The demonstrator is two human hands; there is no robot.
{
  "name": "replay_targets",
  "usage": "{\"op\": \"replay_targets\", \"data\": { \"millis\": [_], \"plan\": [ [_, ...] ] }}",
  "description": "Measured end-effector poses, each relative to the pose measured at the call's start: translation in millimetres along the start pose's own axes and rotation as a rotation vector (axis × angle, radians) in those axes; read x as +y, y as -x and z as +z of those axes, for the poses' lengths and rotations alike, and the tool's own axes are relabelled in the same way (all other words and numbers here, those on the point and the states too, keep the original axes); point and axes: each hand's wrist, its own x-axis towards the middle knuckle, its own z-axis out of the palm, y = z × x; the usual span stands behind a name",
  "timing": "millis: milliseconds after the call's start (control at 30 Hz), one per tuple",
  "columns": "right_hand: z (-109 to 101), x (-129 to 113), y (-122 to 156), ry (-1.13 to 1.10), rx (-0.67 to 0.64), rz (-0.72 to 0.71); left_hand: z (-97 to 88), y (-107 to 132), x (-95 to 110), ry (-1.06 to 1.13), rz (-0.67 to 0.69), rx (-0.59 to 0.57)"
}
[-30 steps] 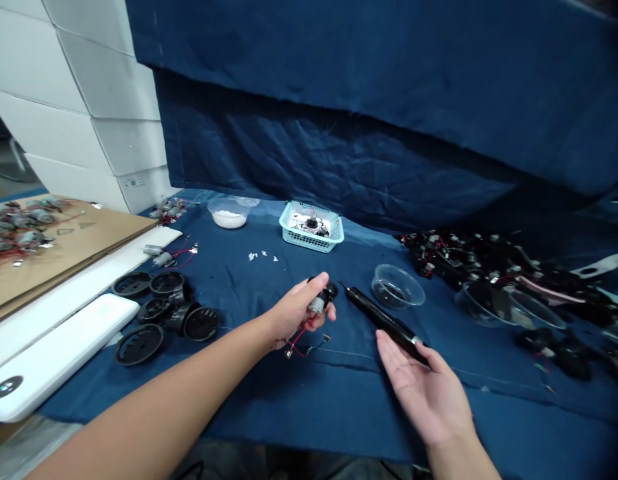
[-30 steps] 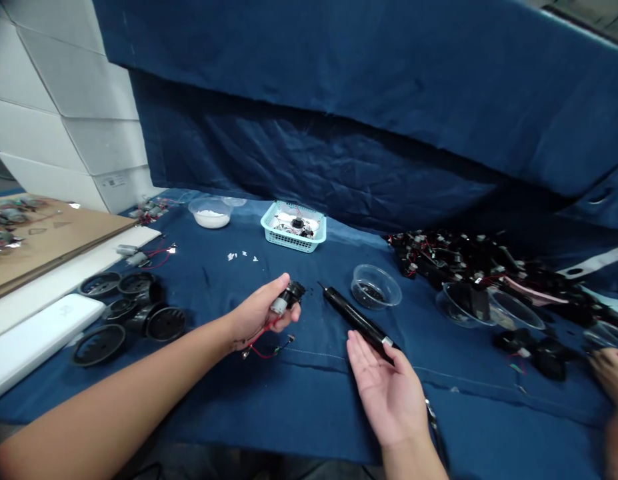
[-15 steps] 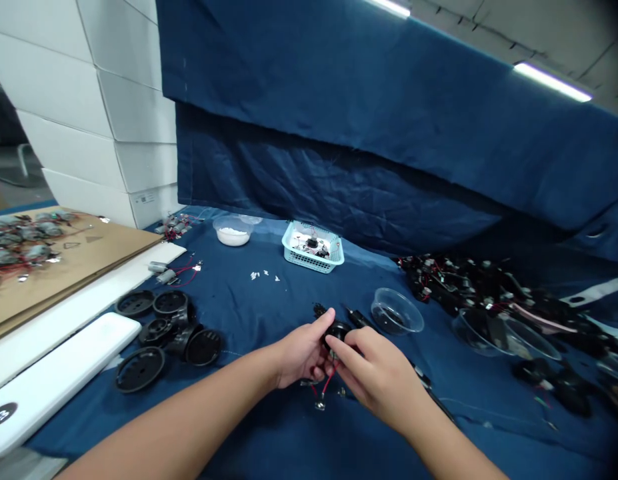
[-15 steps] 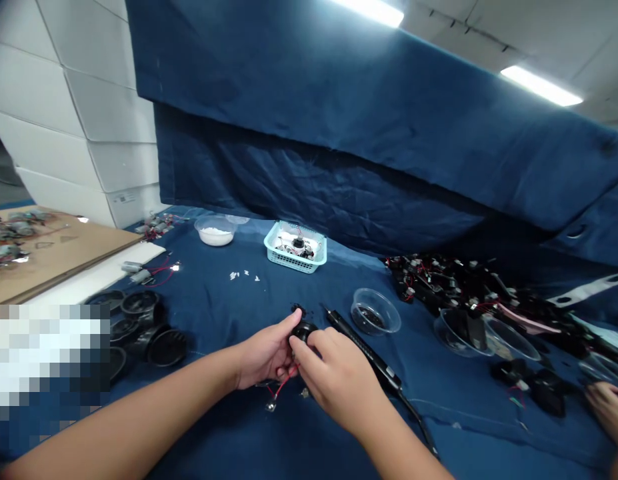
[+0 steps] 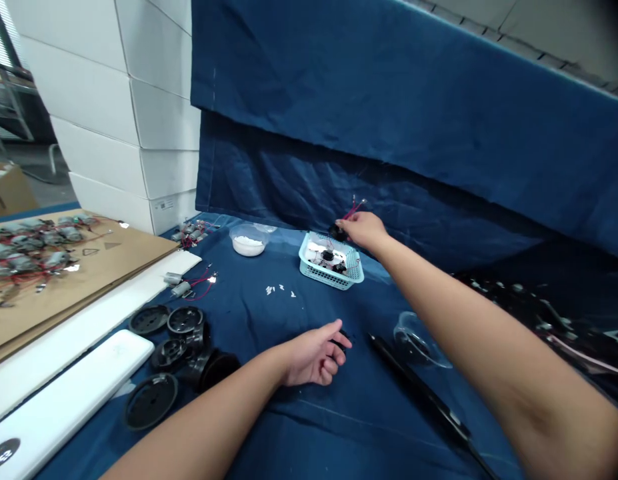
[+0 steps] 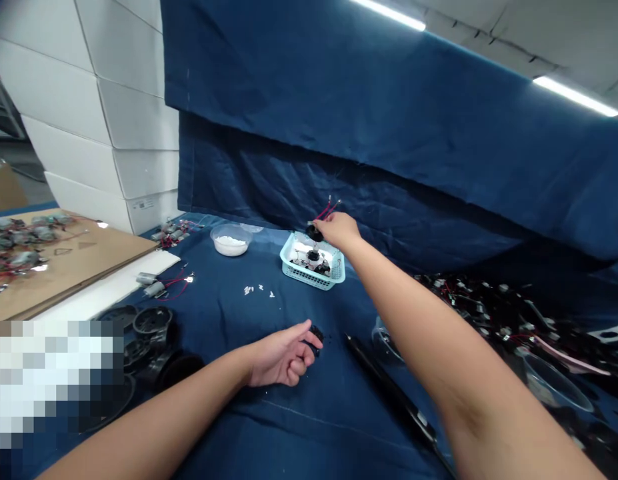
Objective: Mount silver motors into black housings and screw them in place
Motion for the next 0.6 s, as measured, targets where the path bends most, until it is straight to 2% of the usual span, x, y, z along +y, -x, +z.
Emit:
{"op": "replay_targets", "data": {
  "millis": [67,133,267,367,467,600],
  "plan": [
    [22.7,-7.7,-37.6,0.028,-0.044,0.064,1.7,-1.2,-2.3,0.007,0.01,0.006],
    [49.3,-10.6,-61.1,0.055,-0.107,0.129,3.4,-1.4,-3.0,0.01,0.014,0.014],
    [100.1,-7.4,-78.7,0.086,-0.294,0.225,5.5,-1.2,-1.1,0.012,0.014,0.031],
    [126.6,-2.7,-81.3,0.079,-0.436,0.231,6.5,-1.8,-0.1,0.016,0.008,0.038],
    [137.7,3.8,-83.1,0.058,-0.559,0.207,7.5,-2.4,-0.2,0.02,0.007,0.045],
    [128.8,20.0,-91.2,0.034,-0.641,0.158,8.6,-2.0,0.0,0.018,0.006,0.055]
  ]
}}
